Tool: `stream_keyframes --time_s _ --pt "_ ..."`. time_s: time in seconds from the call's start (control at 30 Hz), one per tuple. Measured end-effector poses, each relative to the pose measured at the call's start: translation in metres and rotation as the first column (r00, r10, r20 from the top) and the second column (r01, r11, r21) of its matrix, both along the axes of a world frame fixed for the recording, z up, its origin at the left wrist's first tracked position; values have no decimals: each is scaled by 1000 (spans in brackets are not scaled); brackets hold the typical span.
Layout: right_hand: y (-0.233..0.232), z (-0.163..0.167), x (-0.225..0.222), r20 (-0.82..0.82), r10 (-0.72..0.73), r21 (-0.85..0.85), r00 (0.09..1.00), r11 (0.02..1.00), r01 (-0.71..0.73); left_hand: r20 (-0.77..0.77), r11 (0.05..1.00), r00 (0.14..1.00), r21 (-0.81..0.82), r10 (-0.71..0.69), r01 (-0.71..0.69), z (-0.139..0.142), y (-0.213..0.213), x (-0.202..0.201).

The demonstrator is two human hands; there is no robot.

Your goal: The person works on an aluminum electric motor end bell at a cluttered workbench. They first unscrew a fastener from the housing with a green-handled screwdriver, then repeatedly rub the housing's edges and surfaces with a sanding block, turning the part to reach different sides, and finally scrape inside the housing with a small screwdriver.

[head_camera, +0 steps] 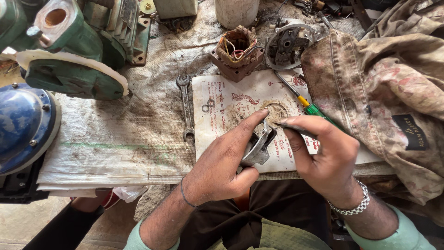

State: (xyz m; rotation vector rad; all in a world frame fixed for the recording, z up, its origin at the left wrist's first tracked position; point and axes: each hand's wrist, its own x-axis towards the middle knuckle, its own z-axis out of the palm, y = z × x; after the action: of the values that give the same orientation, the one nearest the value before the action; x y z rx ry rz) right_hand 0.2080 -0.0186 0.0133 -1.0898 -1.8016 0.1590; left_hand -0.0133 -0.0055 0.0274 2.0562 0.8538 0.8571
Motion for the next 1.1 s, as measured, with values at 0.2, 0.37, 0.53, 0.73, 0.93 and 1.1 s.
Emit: stream_keyframes --time_s 0.2,0.37,0.53,0.73,0.93,1.1 --pt "-3 -14 6 -103 -21 -43 994 999 17 -3 1000 1000 2 -1 1 0 1 0" --pt "-1 -18 9 -293 141 -66 946 984 -167 11 997 1000 77 -9 8 -3 0 0" --pt "5 -4 13 -366 234 -382 901 845 -375 -7 996 1000 85 -3 4 -3 0 1" --pt "12 12 3 -2 268 -263 963 929 -259 10 999 1000 45 6 -7 -1 -1 1" --pt "5 15 -6 59 127 -131 990 984 -119 9 1000 1000 28 14 -14 -2 0 0" --pt "3 15 -3 103 127 67 987 989 -134 12 1000 1000 19 3 -4 -3 0 0"
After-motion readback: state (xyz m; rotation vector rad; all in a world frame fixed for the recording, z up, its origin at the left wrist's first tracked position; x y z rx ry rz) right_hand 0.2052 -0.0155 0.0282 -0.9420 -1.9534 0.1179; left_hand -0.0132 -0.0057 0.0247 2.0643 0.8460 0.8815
